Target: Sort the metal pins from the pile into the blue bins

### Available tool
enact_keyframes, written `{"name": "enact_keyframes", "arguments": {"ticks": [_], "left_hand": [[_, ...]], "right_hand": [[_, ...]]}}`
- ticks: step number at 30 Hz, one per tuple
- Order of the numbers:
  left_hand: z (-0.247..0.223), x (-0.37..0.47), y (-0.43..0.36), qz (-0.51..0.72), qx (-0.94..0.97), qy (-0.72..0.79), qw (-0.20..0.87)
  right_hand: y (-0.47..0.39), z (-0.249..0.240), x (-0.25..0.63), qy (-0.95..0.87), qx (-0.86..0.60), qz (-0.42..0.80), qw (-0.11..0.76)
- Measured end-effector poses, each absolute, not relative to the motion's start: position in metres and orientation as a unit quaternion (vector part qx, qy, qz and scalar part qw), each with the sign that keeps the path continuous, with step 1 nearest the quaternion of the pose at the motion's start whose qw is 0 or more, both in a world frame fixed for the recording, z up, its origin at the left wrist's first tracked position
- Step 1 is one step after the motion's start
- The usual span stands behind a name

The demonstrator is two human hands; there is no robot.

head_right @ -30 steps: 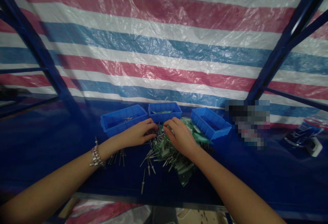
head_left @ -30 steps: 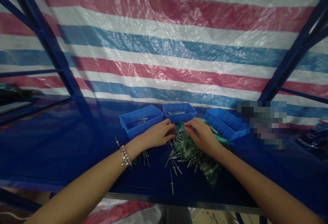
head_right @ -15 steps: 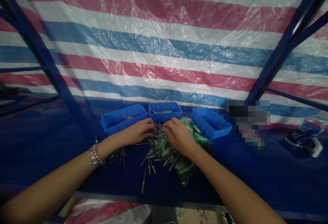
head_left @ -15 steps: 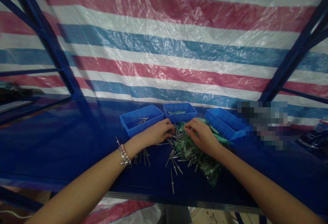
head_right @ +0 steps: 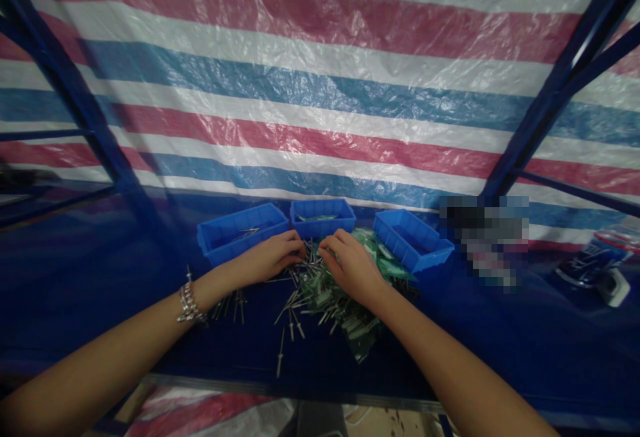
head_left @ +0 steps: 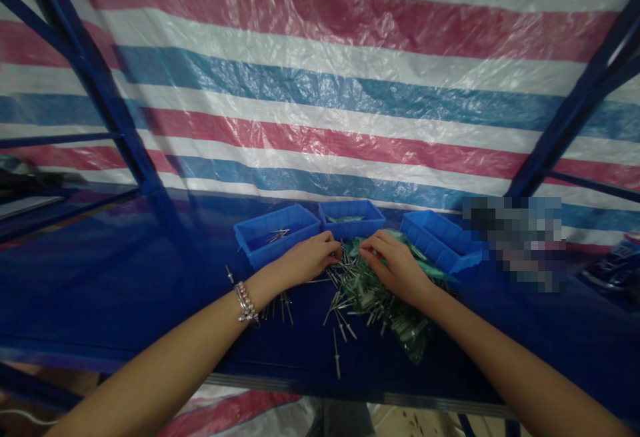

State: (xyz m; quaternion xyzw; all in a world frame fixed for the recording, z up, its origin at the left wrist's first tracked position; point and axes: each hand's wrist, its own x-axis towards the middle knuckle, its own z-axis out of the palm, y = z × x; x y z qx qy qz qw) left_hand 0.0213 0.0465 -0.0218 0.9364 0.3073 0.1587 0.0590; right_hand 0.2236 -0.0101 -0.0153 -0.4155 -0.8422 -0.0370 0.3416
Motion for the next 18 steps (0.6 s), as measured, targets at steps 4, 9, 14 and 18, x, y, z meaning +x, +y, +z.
{"name": "enact_keyframes", "arguments": {"ticks": [4,9,14,18], "left_hand": [[-0.019,0.022,0.044,0.187,0.932,0.305,0.054],[-0.014,0.024,0.04,0.241,0.923,0.297,0.046],[-0.01,0.025,0.038,0.28,0.918,0.277,0.042],[-0.008,0.026,0.035,0.288,0.92,0.261,0.048]], "right_hand": [[-0.01,-0.016,0.224,-0.841,-0.417,-0.038,0.342],[-0.009,-0.016,0.224,-0.839,-0.424,-0.039,0.338],[-0.009,-0.017,0.225,-0.839,-0.43,-0.037,0.332],[-0.01,-0.016,0.225,-0.843,-0.43,-0.033,0.321]]}}
